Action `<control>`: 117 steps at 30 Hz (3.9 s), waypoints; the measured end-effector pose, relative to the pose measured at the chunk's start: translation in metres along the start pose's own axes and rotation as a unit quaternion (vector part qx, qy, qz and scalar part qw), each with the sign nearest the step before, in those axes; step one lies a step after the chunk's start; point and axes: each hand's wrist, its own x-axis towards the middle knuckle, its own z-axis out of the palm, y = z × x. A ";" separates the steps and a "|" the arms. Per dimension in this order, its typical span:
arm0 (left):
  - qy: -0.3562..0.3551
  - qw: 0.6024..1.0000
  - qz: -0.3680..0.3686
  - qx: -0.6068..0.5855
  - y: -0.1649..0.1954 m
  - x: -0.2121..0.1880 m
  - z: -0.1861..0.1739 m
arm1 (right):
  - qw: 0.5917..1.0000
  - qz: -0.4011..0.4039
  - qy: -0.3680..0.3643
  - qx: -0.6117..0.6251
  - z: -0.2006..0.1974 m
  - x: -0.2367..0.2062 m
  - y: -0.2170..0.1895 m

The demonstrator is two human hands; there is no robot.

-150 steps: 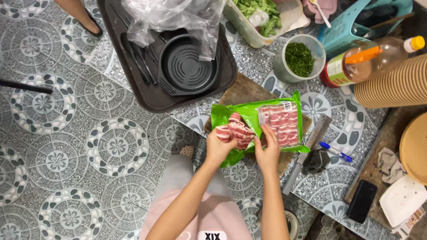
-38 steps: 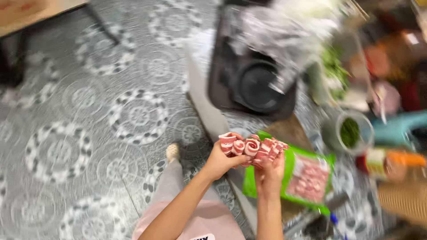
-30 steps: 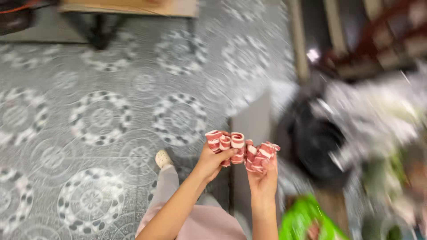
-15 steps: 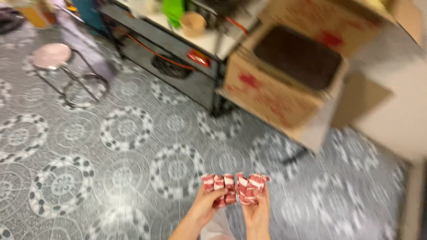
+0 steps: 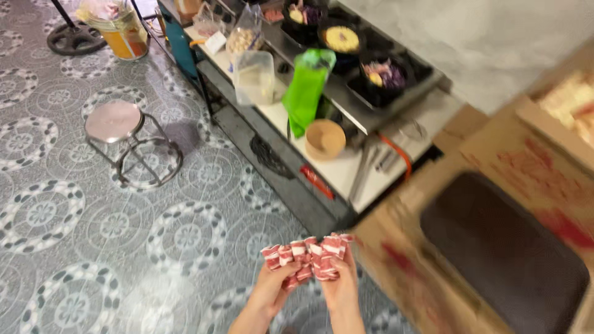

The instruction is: The person assembles multiple food containers by adding sliced meat, red cabbage, corn, and noodles. They open a package of meat, separate slices, and place them into bowls already containing vegetables. Tongs are used to adjust noodles in one container.

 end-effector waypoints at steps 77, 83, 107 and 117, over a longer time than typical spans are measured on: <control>-0.014 0.985 0.075 0.155 0.947 1.068 -0.099 | 0.986 -0.090 0.135 -0.047 0.531 1.079 0.375; -0.035 0.901 0.181 0.393 1.010 1.252 -0.084 | 0.960 -0.071 0.265 -0.054 0.549 1.161 0.393; -0.435 0.484 0.270 0.710 0.992 1.423 -0.033 | 0.902 -0.275 0.332 -0.034 0.603 1.183 0.499; -0.364 0.459 0.266 0.766 1.001 1.417 -0.061 | 0.884 -0.295 0.356 -0.067 0.658 1.199 0.504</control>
